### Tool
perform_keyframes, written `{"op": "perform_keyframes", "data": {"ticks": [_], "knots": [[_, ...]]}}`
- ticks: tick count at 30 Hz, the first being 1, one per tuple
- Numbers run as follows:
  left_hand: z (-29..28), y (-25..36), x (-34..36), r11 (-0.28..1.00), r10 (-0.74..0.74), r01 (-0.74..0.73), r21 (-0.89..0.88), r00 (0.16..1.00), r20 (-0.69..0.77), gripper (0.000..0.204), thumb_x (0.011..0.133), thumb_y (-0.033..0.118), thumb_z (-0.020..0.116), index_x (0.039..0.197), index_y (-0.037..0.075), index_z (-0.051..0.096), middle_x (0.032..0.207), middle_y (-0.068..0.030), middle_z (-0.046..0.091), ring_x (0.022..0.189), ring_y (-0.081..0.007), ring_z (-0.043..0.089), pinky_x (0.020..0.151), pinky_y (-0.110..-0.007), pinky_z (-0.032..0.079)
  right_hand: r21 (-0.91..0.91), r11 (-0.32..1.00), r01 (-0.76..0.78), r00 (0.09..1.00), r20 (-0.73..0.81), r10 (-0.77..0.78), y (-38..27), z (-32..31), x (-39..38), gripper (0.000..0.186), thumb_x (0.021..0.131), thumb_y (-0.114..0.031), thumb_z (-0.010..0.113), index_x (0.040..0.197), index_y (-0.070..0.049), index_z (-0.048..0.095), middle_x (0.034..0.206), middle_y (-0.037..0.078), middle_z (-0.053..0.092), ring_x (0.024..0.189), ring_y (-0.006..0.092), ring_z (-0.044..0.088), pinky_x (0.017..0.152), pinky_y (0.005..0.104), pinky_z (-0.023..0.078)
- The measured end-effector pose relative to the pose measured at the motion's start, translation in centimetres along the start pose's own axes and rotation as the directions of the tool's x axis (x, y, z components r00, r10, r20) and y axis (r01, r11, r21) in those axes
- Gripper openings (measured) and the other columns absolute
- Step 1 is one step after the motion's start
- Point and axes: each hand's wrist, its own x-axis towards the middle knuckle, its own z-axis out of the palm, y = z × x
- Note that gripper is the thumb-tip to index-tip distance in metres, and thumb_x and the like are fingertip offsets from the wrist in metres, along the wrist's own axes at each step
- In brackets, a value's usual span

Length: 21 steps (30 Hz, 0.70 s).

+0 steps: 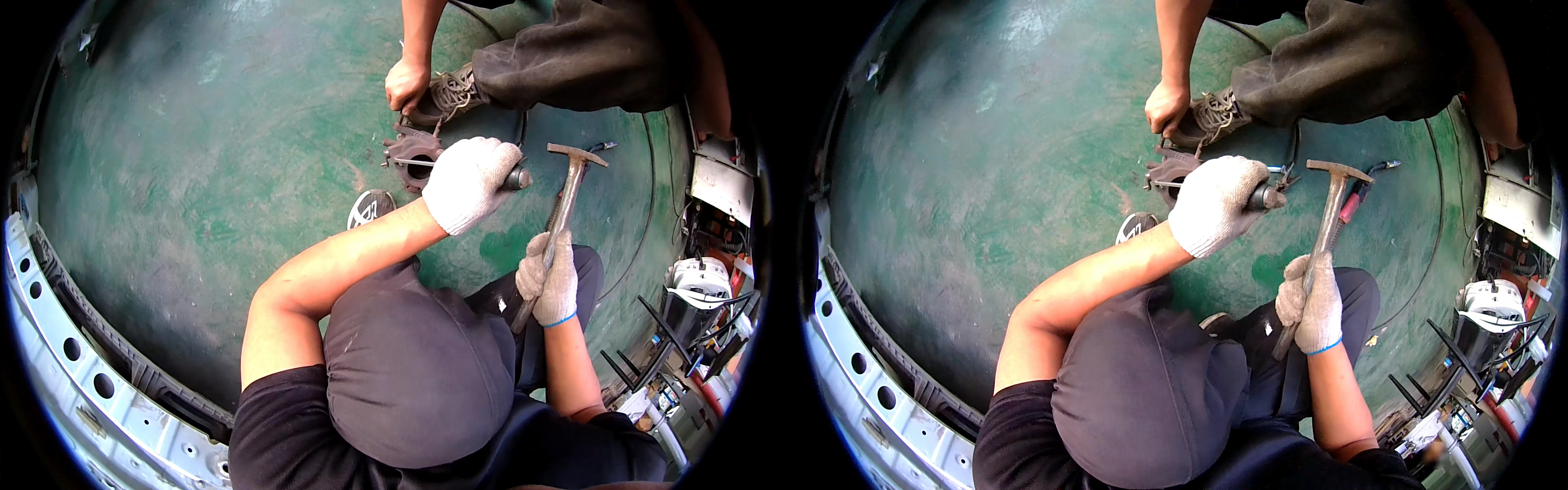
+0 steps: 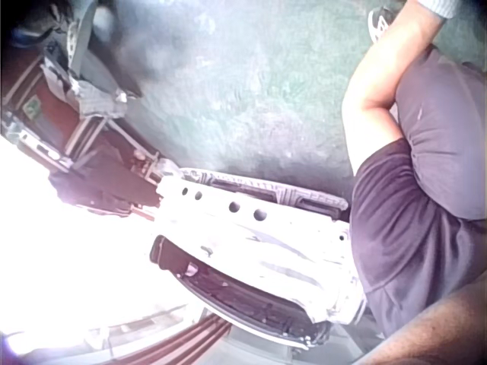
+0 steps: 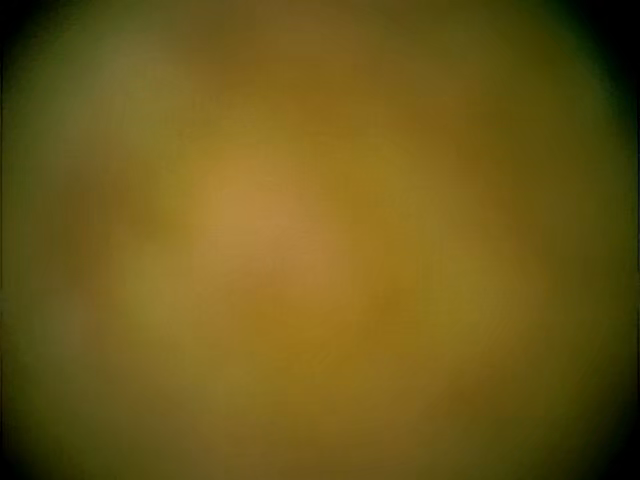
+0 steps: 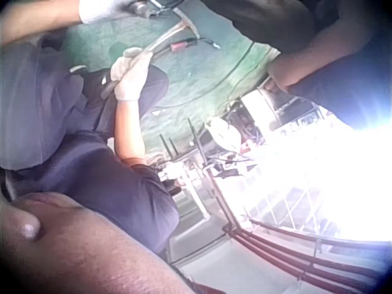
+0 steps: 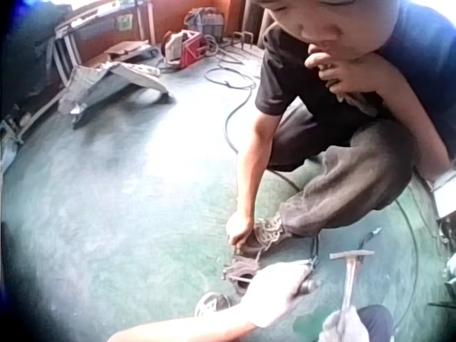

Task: The person sits on the floor and uses a wrench to loosen bolts on a brake caliper. They then retrieve a hammer and punch, and repeatedly strike the punch to remove a pin from the caliper. The person briefly walks to a nearby car to retrieve a tool before returning to continue the repair.

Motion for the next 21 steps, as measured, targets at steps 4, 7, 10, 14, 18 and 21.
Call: {"op": "perform_keyframes", "data": {"ticks": [4,7,10,14,18,21], "knots": [[0.2,0.9,0.5,0.999,0.020,-0.020,-0.035,1.000,-0.023,0.030,0.085,0.027,0.082,0.101,0.007,0.065,0.087,-0.0152,0.066,0.084,-0.0380,0.066,0.074,-0.050,0.052,0.001,1.000,0.005,1.000,-0.013,-0.005,0.2,-0.1,0.0,0.060,0.112,-0.063,0.040,0.095,-0.008,0.060,0.054,-0.002,0.038,0.039,0.0129,0.033,0.038,0.0308,0.028],[0.8,1.0,0.9,0.999,-0.015,0.014,-0.039,1.000,-0.003,0.032,0.085,0.029,0.083,0.102,0.007,0.067,0.090,-0.0168,0.066,0.087,-0.0396,0.066,0.077,-0.050,0.052,-0.003,1.000,0.000,1.000,-0.018,0.000,0.2,-0.3,0.0,0.060,0.112,-0.063,0.040,0.095,-0.009,0.060,0.054,-0.002,0.037,0.039,0.0127,0.032,0.038,0.0306,0.028],[1.7,0.4,0.4,1.000,-0.019,0.019,-0.020,1.000,-0.014,0.030,0.085,0.026,0.082,0.101,0.006,0.067,0.088,-0.0171,0.066,0.087,-0.0395,0.065,0.077,-0.050,0.052,-0.013,1.000,0.001,1.000,-0.021,-0.002,0.2,-0.3,-0.1,0.060,0.112,-0.063,0.041,0.094,-0.009,0.059,0.055,-0.002,0.037,0.039,0.0126,0.033,0.038,0.0305,0.028],[1.6,-0.7,0.2,1.000,0.006,-0.005,0.028,1.000,-0.006,0.025,0.086,0.022,0.080,0.099,0.006,0.066,0.086,-0.0174,0.065,0.085,-0.0393,0.065,0.074,-0.051,0.050,-0.005,1.000,0.000,1.000,-0.030,0.000,0.2,-0.7,-0.1,0.059,0.112,-0.063,0.041,0.094,-0.010,0.059,0.055,-0.002,0.038,0.039,0.0126,0.033,0.038,0.0305,0.028],[1.4,-1.8,-0.4,0.997,0.030,-0.030,0.071,1.000,-0.006,0.023,0.087,0.021,0.079,0.099,0.007,0.067,0.084,-0.0165,0.065,0.081,-0.0382,0.065,0.073,-0.050,0.051,0.003,1.000,0.014,1.000,-0.003,-0.014,0.4,-1.2,-0.1,0.059,0.112,-0.063,0.041,0.095,-0.010,0.060,0.055,-0.002,0.038,0.040,0.0126,0.033,0.038,0.0307,0.028],[1.1,-2.4,-1.1,0.996,0.054,-0.055,0.074,0.998,0.020,0.021,0.087,0.022,0.080,0.097,0.008,0.067,0.083,-0.0151,0.065,0.080,-0.0373,0.066,0.071,-0.050,0.052,0.034,0.999,0.000,1.000,-0.008,0.000,0.4,-1.4,-0.1,0.060,0.112,-0.064,0.041,0.095,-0.009,0.060,0.055,-0.002,0.039,0.040,0.0126,0.034,0.039,0.0308,0.028]]}}
